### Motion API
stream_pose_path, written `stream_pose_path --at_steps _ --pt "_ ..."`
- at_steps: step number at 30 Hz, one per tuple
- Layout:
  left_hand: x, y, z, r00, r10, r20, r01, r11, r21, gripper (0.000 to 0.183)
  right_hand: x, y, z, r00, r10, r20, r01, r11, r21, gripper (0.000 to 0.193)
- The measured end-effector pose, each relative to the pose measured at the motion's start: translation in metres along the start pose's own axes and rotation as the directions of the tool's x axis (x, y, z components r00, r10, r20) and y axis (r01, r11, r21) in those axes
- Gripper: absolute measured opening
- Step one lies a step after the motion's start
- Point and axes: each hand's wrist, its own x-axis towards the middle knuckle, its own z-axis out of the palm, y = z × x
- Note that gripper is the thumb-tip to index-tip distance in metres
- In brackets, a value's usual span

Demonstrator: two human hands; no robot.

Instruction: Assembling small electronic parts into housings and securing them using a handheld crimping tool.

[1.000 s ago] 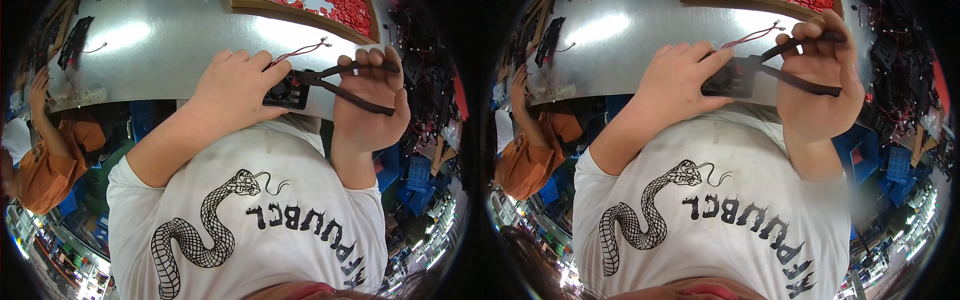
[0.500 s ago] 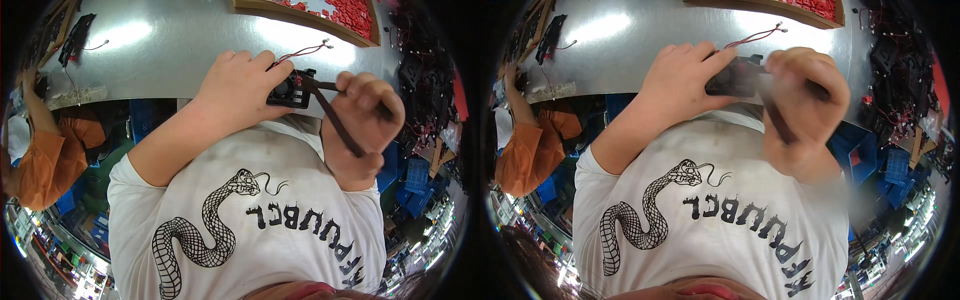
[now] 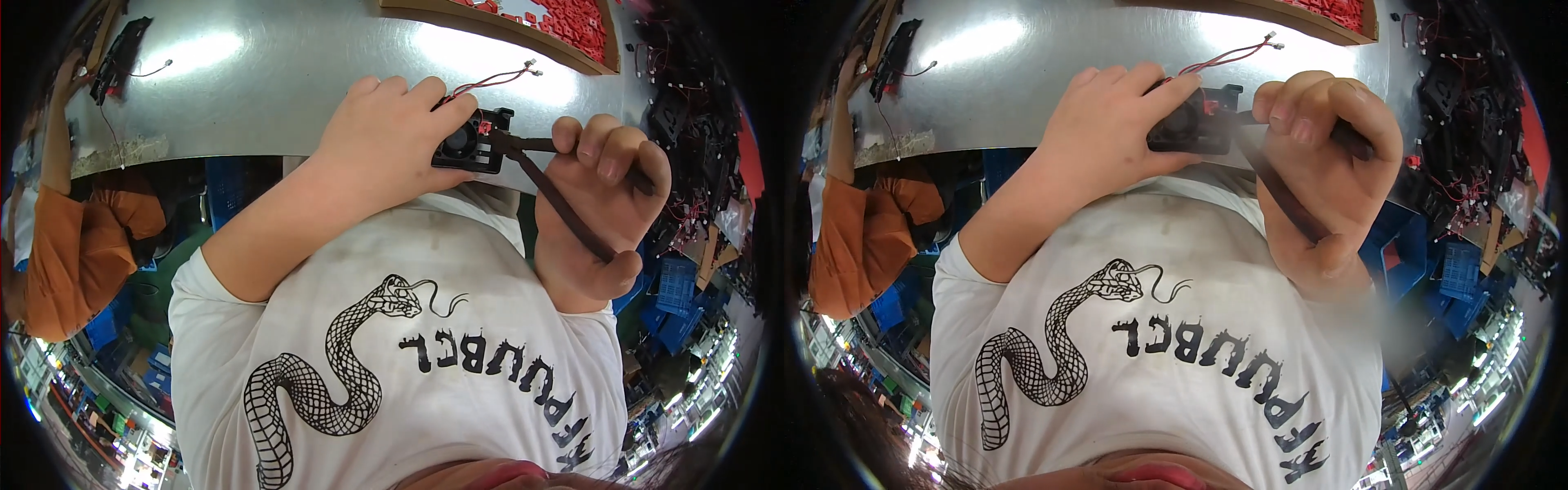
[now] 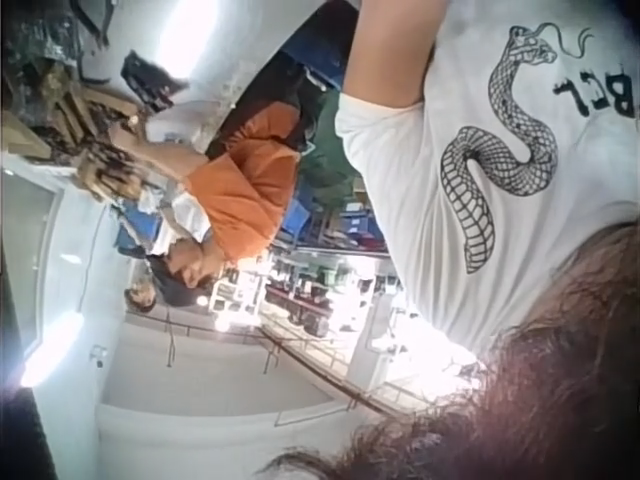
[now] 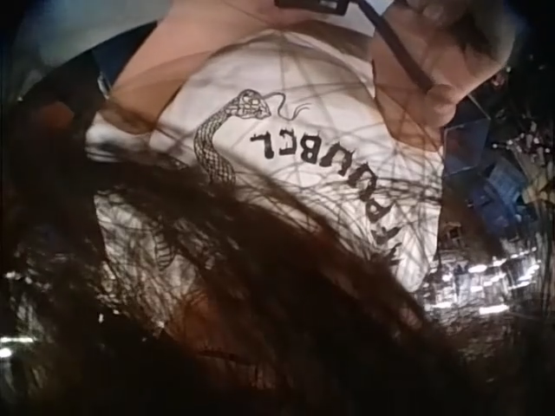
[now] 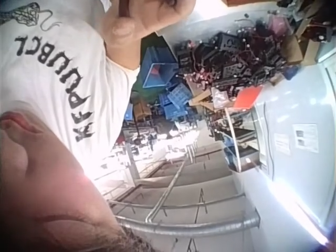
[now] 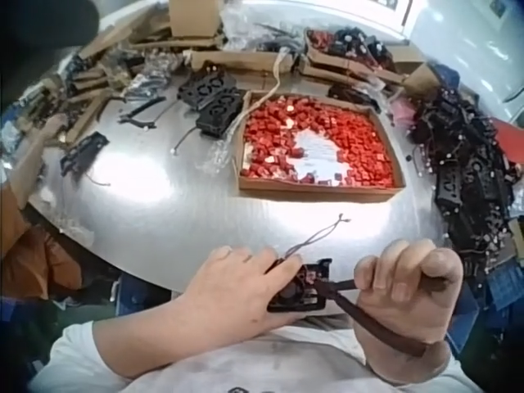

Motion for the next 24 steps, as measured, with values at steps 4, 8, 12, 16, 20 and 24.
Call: stream_pose_path --at_steps 4,8,12,16,20,24 --pt "0.002 0.002 0.0 0.999 -0.022 0.03 0.022 1.0 -0.001 0.064 -0.001 0.002 0.001 0.997 0.063 -0.045 -0.065 0.996 -0.06 0.074" --pt "0.003 0.001 0.003 1.0 -0.001 0.004 0.001 1.0 0.023 0.063 0.005 0.006 -0.008 0.999 0.03 0.03 -0.03 0.999 -0.012 0.049" --pt "0.002 -0.002 0.002 0.999 0.021 -0.028 -0.02 0.998 0.052 0.064 0.022 0.006 0.004 0.956 0.206 -0.208 -0.189 0.977 0.1 0.045" --pt "-0.001 -0.005 -0.006 1.0 -0.025 -0.008 0.025 0.992 0.121 0.068 0.009 -0.002 0.014 0.972 0.178 -0.153 -0.192 0.978 -0.082 0.028" --pt "-0.012 -0.02 -0.021 0.998 -0.053 0.031 0.05 0.996 0.079 0.073 -0.02 0.003 -0.021 0.874 -0.483 0.055 0.486 0.862 -0.146 0.038" --pt "-0.049 -0.079 -0.068 0.96 -0.27 0.078 0.273 0.961 -0.033 0.07 -0.029 0.001 -0.051 0.884 0.064 0.464 0.324 0.631 -0.705 0.05"
